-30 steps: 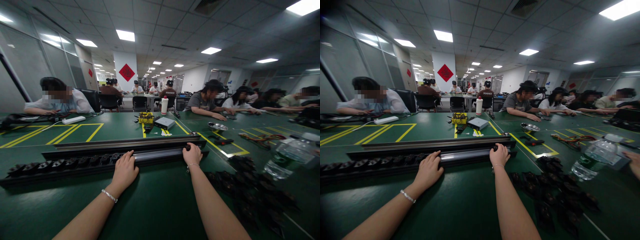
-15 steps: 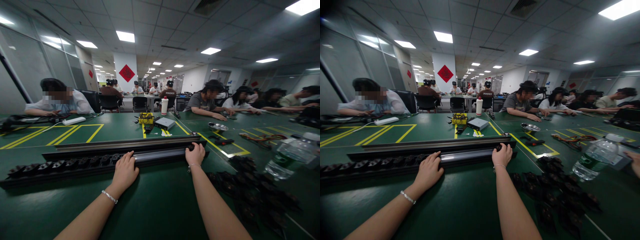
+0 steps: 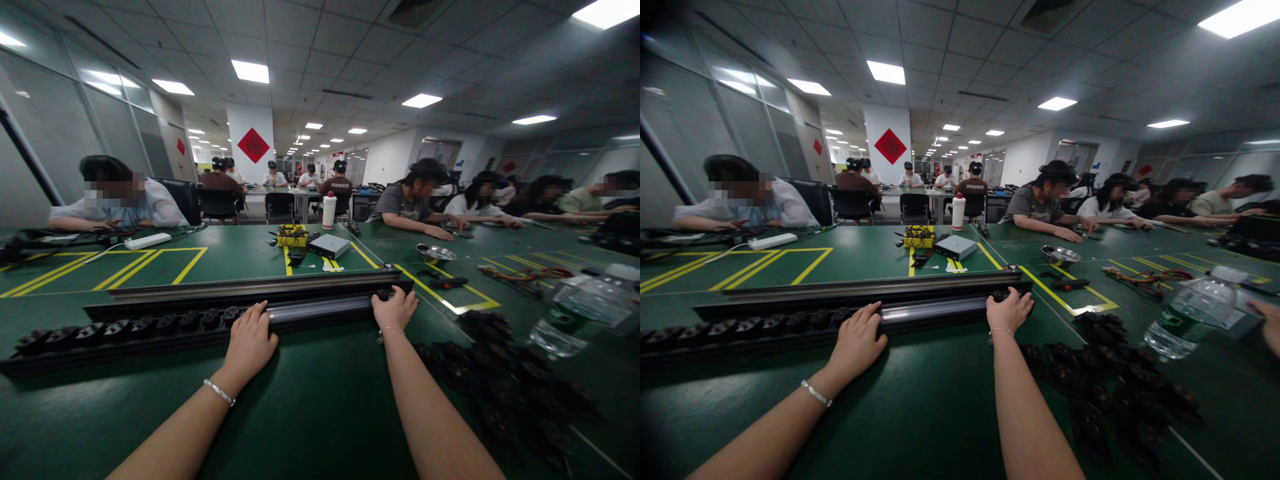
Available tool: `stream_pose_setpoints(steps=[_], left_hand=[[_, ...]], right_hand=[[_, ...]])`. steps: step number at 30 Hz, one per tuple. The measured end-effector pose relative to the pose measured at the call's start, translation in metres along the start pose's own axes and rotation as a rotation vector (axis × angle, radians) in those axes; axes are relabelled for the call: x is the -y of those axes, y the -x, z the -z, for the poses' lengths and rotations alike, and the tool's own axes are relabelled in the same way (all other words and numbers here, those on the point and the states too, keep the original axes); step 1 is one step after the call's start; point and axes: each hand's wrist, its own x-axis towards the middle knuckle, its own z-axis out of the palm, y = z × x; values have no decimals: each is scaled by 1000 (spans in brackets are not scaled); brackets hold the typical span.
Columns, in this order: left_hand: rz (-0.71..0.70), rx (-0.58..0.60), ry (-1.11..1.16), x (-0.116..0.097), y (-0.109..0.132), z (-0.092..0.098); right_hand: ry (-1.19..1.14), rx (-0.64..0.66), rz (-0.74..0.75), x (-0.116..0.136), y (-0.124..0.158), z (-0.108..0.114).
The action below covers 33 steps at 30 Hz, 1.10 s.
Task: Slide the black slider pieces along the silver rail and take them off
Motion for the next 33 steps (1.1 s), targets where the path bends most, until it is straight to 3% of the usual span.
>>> stream_pose_setpoints(steps=[5,13,18,33], left_hand=[[-2,-6,-2,0,0,-1],[-8,-10,-13,3,0,-3],[-9,-12,-6,2,1,-2],[-9,-9,-12,0,1,-1]], right_hand=[[12,65,-117,-7,-6,1],[54,121,-92,-7,-10,4],[74,105,4,-13,-15,1],[8,128,-112,-11,-15,10]])
